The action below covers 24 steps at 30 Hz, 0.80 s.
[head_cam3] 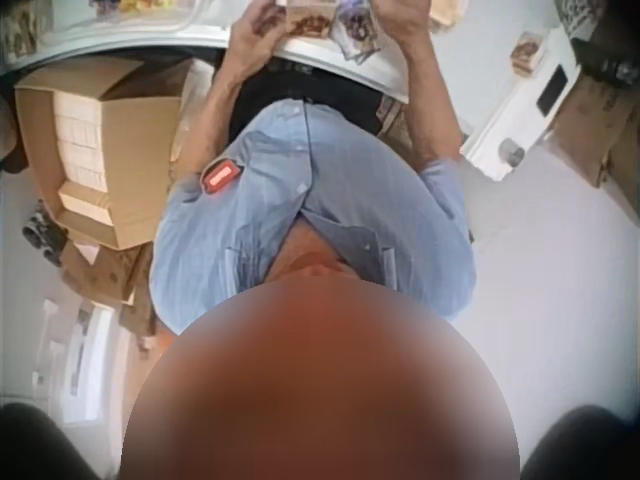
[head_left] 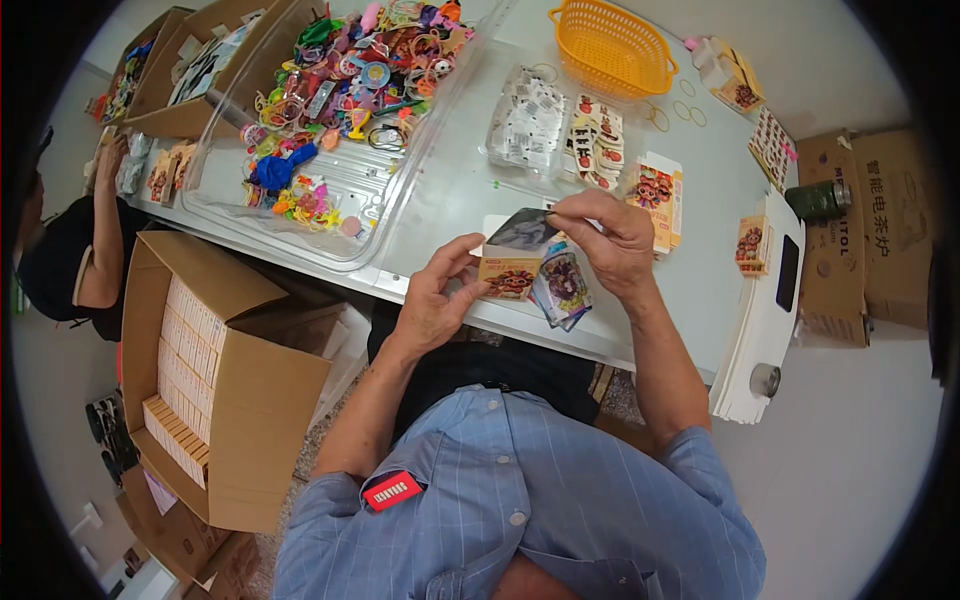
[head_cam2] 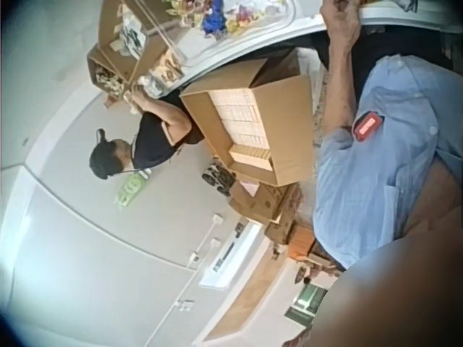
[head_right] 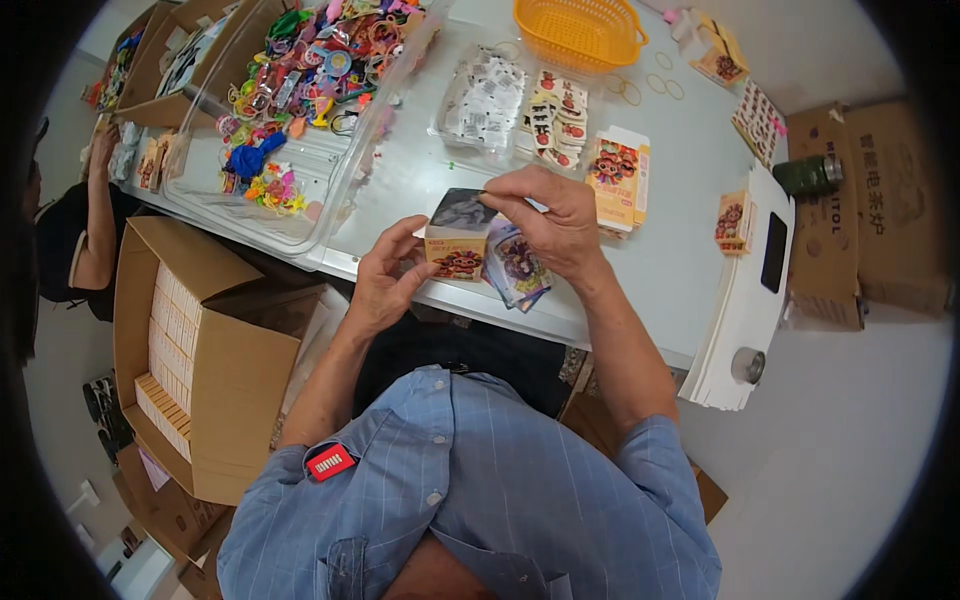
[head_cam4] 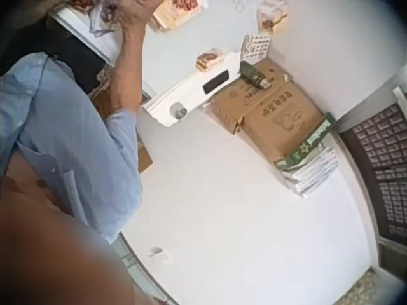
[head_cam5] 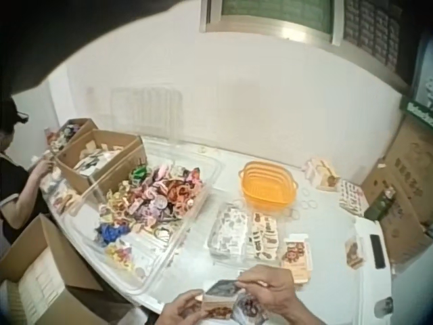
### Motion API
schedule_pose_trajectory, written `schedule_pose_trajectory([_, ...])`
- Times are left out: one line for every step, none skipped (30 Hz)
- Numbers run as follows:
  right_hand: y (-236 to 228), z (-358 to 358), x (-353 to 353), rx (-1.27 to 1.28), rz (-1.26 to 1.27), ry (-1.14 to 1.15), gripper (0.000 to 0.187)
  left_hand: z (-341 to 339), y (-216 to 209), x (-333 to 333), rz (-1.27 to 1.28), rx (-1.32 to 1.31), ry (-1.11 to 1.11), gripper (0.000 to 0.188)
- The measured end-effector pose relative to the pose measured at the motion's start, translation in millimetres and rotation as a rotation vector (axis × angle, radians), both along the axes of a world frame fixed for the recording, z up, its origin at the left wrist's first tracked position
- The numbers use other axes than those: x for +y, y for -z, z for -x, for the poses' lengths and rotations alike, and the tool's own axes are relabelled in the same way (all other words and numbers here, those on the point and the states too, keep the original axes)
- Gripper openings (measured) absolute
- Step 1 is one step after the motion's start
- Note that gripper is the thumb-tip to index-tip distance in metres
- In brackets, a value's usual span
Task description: Manually assemble and package toy sets by placing cards and candy into small cardboard boxes.
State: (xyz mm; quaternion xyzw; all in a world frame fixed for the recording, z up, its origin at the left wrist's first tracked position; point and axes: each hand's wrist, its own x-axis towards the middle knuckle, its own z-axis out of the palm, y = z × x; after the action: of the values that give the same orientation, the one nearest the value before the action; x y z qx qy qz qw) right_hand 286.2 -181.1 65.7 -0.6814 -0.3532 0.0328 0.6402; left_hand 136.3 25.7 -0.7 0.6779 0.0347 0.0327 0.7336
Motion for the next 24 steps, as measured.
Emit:
schedule_pose_trajectory([-3.6, -3.2, -0.6, -0.017, 0.062, -0.067, 0.017, 1.0, -0.9, 0.1, 0.001, 0.003, -0.005, 0.06])
schedule_pose_trajectory([-6.0, -4.7, 1.8, -0.013, 0.107, -0.072, 0.019, 1.8, -1.9, -0.3, -0.03, 0.003, -0.005, 0.06])
schedule_pose_trajectory([-8.7, -5.3, 4.8, -0.012, 0.109, -0.072, 0.019, 2.3, -2.2, -0.7, -0.06, 0.001, -0.002, 0.06])
schedule_pose_trajectory([-11.9, -5.2, 9.2, -0.173, 0.217, -0.101, 0.018, 2.2, -1.2, -0.8, -0.056, 0.001, 0.003, 0.06])
schedule_pose_trajectory([-15.1, -4.7, 13.9, -0.334, 0.327, -0.128, 0.017, 2.3, 0.3, -0.9, -0.023, 0.018, 0.001, 0.061])
schedule_pose_trajectory([-18.6, 0.9, 18.5, -0.354, 0.424, -0.109, 0.015, 2.1, 1.5, -0.8, 0.01, 0.034, 0.001, 0.061])
schedule_pose_trajectory([-22.0, 1.5, 16.7, -0.355, 0.429, -0.105, 0.015, 1.9, 2.3, -0.3, 0.014, 0.031, 0.005, 0.061])
schedule_pose_trajectory([-24.8, 1.2, 14.2, -0.396, 0.457, -0.086, 0.012, 1.9, 3.3, 0.9, -0.012, 0.029, 0.005, 0.061])
schedule_pose_trajectory([-26.2, -0.4, 11.3, -0.437, 0.485, -0.068, 0.01, 1.0, 4.3, 1.7, -0.039, 0.026, 0.004, 0.062])
schedule_pose_trajectory([-26.2, -7.0, 4.2, -0.425, 0.529, 0.057, 0.014, 0.6, 4.0, 1.8, -0.038, 0.025, 0.0, 0.062])
schedule_pose_trajectory([-29.8, -16.4, 3.0, -0.424, 0.531, 0.058, 0.014, 0.3, 3.3, 2.6, -0.029, 0.024, 0.002, 0.063])
schedule_pose_trajectory([-36.0, -30.5, 5.8, -0.439, 0.584, 0.207, 0.018, 0.8, 2.9, 3.6, -0.022, 0.024, 0.001, 0.064])
schedule_pose_trajectory([-39.6, -45.3, 8.2, -0.456, 0.638, 0.36, 0.023, 0.5, 4.8, 5.1, -0.019, 0.022, 0.004, 0.064])
schedule_pose_trajectory([-36.1, -60.7, 8.1, -0.46, 0.644, 0.368, 0.023, -1.1, 7.7, 5.9, 0.012, 0.007, 0.006, 0.065])
schedule_pose_trajectory([-27.3, -76.1, 8.4, -0.479, 0.769, 0.358, 0.028, -2.2, 9.5, 6.5, 0.043, -0.008, 0.006, 0.066])
schedule_pose_trajectory([-16.6, -88.0, 8.7, -0.497, 0.891, 0.341, 0.033, -4.3, 10.6, 6.3, 0.046, -0.01, 0.004, 0.066])
schedule_pose_trajectory([-9.4, -95.3, 6.7, -0.504, 0.889, 0.333, 0.033, -5.4, 9.4, 5.1, 0.06, 0.0, 0.0, 0.066])
schedule_pose_trajectory([-2.9, -102.1, 2.6, -0.494, 1.003, 0.286, 0.033, -6.7, 8.3, 3.8, 0.075, 0.011, -0.005, 0.066])
schedule_pose_trajectory([-0.1, -106.0, 3.1, -0.483, 1.116, 0.232, 0.033, -6.5, 7.8, 2.5, 0.074, 0.011, -0.02, 0.066])
schedule_pose_trajectory([2.7, -110.2, 3.4, -0.49, 1.112, 0.219, 0.033, -7.3, 7.5, 1.0, 0.077, -0.013, -0.018, 0.065])
schedule_pose_trajectory([5.7, -114.2, 3.2, -0.486, 1.151, 0.206, 0.031, -8.0, 7.5, 1.2, 0.079, -0.037, -0.014, 0.065])
schedule_pose_trajectory([5.6, -114.1, 5.6, -0.477, 1.192, 0.198, 0.029, -7.7, 7.8, 3.6, 0.081, -0.018, 0.0, 0.065])
schedule_pose_trajectory([6.2, -114.4, 8.7, -0.477, 1.193, 0.194, 0.029, -6.1, 8.5, 4.8, 0.082, -0.016, -0.003, 0.065])
schedule_pose_trajectory([6.5, -114.8, 11.3, -0.495, 1.182, 0.177, 0.027, -4.6, 9.1, 5.5, 0.08, -0.011, -0.004, 0.065])
